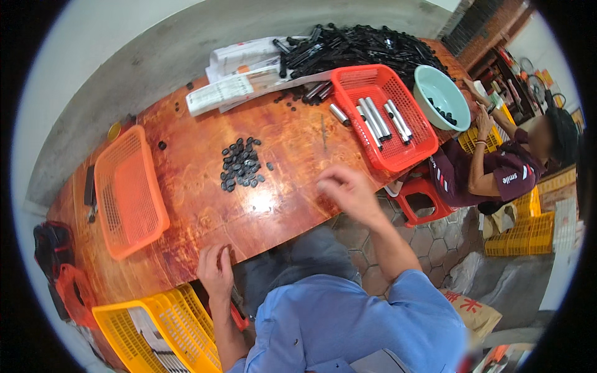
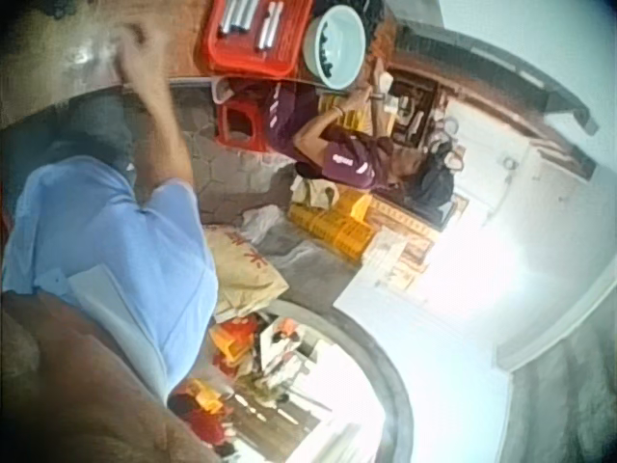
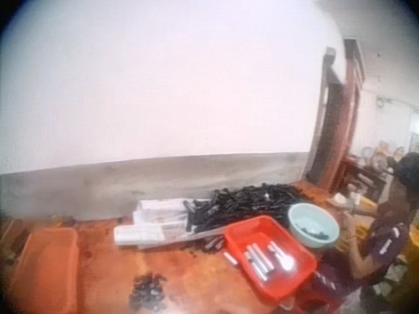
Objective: The person repeatedly picks up small black caps and metal marker bodies, inserts the caps into the bodies, and places the assembled markers into a yellow basket. The person also uses a small metal rod to press caps into place and occasionally moves an orange basket aside.
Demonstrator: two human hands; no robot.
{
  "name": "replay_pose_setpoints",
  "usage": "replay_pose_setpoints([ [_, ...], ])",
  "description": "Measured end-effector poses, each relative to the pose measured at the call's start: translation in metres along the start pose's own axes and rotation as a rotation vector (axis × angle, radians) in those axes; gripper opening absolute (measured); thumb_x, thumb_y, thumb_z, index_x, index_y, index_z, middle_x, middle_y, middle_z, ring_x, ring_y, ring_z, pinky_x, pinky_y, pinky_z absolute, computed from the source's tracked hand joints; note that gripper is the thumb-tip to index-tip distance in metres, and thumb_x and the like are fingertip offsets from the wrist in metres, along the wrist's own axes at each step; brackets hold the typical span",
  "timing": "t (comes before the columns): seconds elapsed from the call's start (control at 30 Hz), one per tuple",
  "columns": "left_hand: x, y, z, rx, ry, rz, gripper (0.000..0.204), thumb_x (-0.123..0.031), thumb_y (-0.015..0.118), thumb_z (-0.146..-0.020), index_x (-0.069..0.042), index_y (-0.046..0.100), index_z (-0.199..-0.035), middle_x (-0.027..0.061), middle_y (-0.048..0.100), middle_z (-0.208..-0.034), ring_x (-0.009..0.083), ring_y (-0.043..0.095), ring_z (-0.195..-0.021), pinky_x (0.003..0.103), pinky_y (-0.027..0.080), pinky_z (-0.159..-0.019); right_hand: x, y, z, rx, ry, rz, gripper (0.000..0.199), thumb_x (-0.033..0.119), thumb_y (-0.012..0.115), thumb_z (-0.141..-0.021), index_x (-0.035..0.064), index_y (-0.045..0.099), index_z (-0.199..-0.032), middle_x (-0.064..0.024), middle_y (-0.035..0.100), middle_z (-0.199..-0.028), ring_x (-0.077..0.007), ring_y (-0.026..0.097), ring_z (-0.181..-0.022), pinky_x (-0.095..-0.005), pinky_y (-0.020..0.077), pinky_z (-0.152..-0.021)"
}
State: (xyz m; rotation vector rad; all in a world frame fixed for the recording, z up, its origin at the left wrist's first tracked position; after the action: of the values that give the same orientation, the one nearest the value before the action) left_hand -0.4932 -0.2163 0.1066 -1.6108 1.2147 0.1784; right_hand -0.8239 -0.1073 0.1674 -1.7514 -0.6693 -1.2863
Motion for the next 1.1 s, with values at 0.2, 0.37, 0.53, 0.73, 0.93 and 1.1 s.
replay_pose_setpoints([
  [0.2,-0.011,0.052,-0.035,0.058,-0.179,0.278,0.011,-0.001,0.065,-0.093,0.001,0.071,-0.102,0.0132,0.068,-0.096,0.0237,0.067,-0.084,0.031,0.053,-0.071,-0.044,-0.135,-0.054,-0.495,-0.009,0.854,0.018,0.015,0.061,-0.093,0.0014,0.071,-0.098,-0.0224,0.072,-0.097,-0.0416,0.069,-0.091,-0.0506,0.0535,-0.08],
  [0.37,-0.008,0.066,-0.032,0.056,-0.095,0.216,0.009,-0.003,0.067,-0.092,0.0,0.072,-0.099,0.0131,0.069,-0.094,0.0247,0.067,-0.084,0.032,0.052,-0.071,-0.116,-0.185,-0.083,-0.198,0.416,1.106,0.021,0.01,0.056,-0.089,-0.0002,0.068,-0.102,-0.028,0.07,-0.106,-0.0455,0.067,-0.102,-0.0539,0.0532,-0.087],
  [0.53,-0.007,0.064,-0.031,0.037,-0.1,0.208,0.009,-0.003,0.067,-0.092,0.0,0.073,-0.098,0.0139,0.07,-0.094,0.0257,0.068,-0.085,0.033,0.053,-0.073,-0.11,-0.176,-0.097,-0.16,0.474,1.151,0.026,0.01,0.061,-0.084,-0.0001,0.068,-0.107,-0.0261,0.071,-0.109,-0.0439,0.068,-0.106,-0.0534,0.053,-0.091],
  [0.73,-0.01,0.066,-0.035,0.066,-0.104,0.235,0.009,-0.003,0.068,-0.091,0.002,0.072,-0.097,0.0153,0.071,-0.093,0.0275,0.068,-0.084,0.033,0.053,-0.074,-0.121,-0.194,-0.101,-0.293,0.384,1.141,0.03,0.017,0.064,-0.078,0.0012,0.076,-0.101,-0.0306,0.07,-0.096,-0.0432,0.07,-0.095,-0.0514,0.0541,-0.089],
  [0.93,-0.004,0.057,-0.03,0.087,-0.248,0.331,0.009,-0.005,0.069,-0.092,0.0,0.073,-0.099,0.0115,0.07,-0.092,0.0202,0.066,-0.08,0.031,0.052,-0.072,-0.03,-0.155,-0.061,-0.435,0.024,0.346,0.035,0.011,0.066,-0.092,-0.0072,0.064,-0.121,-0.0133,0.073,-0.103,-0.019,0.07,-0.091,-0.0316,0.0552,-0.08],
  [1.1,-0.026,0.069,-0.034,0.244,-0.445,0.992,0.041,-0.011,0.06,-0.101,0.004,0.054,-0.138,0.0147,0.067,-0.117,0.0215,0.067,-0.106,0.033,0.055,-0.089,0.009,-0.033,-0.005,0.083,0.17,-0.274,0.034,0.01,0.065,-0.093,-0.0032,0.064,-0.125,-0.0088,0.07,-0.101,-0.0161,0.069,-0.086,-0.0299,0.0576,-0.077],
])
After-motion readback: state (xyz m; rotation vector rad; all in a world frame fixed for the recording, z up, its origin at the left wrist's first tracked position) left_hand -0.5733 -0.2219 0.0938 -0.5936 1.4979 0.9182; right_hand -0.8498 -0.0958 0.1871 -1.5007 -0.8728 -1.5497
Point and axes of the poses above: each hand's wrist, its own z-axis away from the middle knuckle, its own y-axis out of the palm, x = y × z, the point moved 1 cm from there along -z, towards the middle knuckle
